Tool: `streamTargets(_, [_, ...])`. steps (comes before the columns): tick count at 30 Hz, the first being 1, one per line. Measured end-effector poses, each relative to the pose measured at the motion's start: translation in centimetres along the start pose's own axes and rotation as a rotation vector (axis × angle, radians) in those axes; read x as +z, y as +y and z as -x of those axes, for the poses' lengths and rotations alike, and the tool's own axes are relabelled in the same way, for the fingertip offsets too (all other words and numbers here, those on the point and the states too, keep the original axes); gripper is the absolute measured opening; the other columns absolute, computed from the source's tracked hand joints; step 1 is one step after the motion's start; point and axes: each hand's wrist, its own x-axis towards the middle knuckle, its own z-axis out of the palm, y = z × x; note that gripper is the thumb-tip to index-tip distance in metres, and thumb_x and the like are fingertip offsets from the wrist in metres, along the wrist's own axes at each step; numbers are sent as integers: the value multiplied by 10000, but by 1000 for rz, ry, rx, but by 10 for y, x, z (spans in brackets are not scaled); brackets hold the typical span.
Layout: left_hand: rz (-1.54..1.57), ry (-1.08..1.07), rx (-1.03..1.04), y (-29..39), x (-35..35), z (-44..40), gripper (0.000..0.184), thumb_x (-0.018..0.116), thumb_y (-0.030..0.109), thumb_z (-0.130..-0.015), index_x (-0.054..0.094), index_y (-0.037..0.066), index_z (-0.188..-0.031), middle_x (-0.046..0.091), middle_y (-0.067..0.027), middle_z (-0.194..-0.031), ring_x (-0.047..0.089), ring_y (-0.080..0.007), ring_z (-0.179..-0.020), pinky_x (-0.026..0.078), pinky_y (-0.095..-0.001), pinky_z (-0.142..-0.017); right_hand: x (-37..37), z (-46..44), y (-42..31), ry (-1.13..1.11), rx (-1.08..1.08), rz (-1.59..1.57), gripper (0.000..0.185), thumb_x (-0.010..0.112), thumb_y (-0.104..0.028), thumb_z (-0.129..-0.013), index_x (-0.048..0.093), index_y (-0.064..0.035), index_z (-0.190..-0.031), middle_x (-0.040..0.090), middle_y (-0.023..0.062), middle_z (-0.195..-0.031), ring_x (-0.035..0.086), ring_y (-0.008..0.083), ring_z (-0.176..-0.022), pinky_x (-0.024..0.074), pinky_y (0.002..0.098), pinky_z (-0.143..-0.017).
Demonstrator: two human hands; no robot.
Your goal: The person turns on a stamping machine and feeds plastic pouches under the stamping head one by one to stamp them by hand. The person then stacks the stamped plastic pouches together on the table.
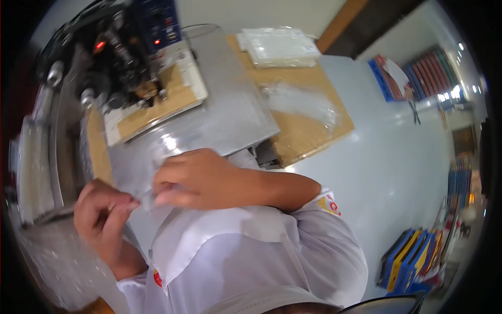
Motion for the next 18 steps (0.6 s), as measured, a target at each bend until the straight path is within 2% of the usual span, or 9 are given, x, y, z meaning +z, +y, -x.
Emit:
streamTargets(3, [157, 13, 7, -31, 6, -1, 163, 813, 5, -709, 658, 11, -761, 662, -81, -771, 570, -135, -636, 418, -267, -578, -13, 5, 3, -23, 15, -10, 201, 789, -238, -848, 704, -86, -949, 699, 61, -905, 666, 230, -795, 523, 352, -662])
streamTargets(5, [386, 57, -187, -45, 20, -2, 122, 788, 16, -799, 674, 15, -843, 681, -61, -814, 583, -107, -651, 437, -244, -570, -35, 1, 3, -104, -45, 244, 366, 826, -250, -800, 694, -91, -1102, 699, 84, -1052, 654, 259, -928, 514, 399, -804])
streamTargets(8, [752, 187, -367, -72, 49, -20, 180, 741, 62, -892, 657, 22, -1046, 669, -24, -822, 573, -67, -652, 450, -219, -560, -49, -11, -11, 217, -137, 648, 576, 841, -281, -768, 634, -91, -1271, 636, 114, -1286, 577, 315, -1216, 458, 462, -997])
streamTargets(9, [879, 238, -405, -81, 59, -25, 220, 728, 75, -911, 642, 28, -1108, 661, -13, -814, 565, -52, -645, 444, -211, -545, -44, -12, -10, 156, -134, 701, 649, 850, -290, -734, 612, -96, -1305, 599, 106, -1344, 510, 330, -1292, 409, 487, -1051])
streamTargets(11, [941, 217, -533, -88, 71, -34, 243, 727, 95, -918, 634, 37, -1135, 645, 4, -803, 559, -38, -652, 436, -199, -532, -29, -2, -2, 43, -111, 813, 795, 868, -307, -665, 570, -104, -1373, 523, 91, -1460, 375, 358, -1442, 310, 538, -1160])
streamTargets(12, [974, 201, -598, -92, 75, -36, 255, 726, 105, -921, 630, 41, -1149, 636, 12, -798, 555, -32, -656, 433, -193, -525, -24, -3, 7, -15, -74, 888, 696, 802, -231, -739, 562, -90, -1377, 534, 113, -1464, 398, 339, -1445, 287, 537, -1187])
streamTargets(15, [729, 111, -579, -112, 87, -35, 288, 678, 114, -957, 604, 48, -1227, 630, 8, -799, 557, -27, -676, 408, -181, -482, -32, -1, 76, -70, -197, 1071, 533, 690, -142, -820, 587, -52, -1334, 584, 142, -1404, 503, 329, -1367, 345, 535, -1158])
streamTargets(16, [678, 88, -608, -108, 84, -34, 321, 684, 108, -950, 611, 69, -1260, 614, 12, -753, 567, -44, -678, 427, -204, -517, -34, -2, 80, -65, -180, 1051, 498, 659, -120, -832, 595, -41, -1319, 595, 149, -1388, 525, 325, -1346, 366, 529, -1145])
streamTargets(18, [255, 123, -387, -103, 75, -29, 321, 697, 115, -932, 644, 91, -1248, 604, 0, -751, 577, -63, -679, 443, -234, -547, -36, -4, 84, -57, -139, 1008, 436, 599, -77, -855, 612, -20, -1287, 618, 164, -1355, 569, 318, -1303, 409, 519, -1118])
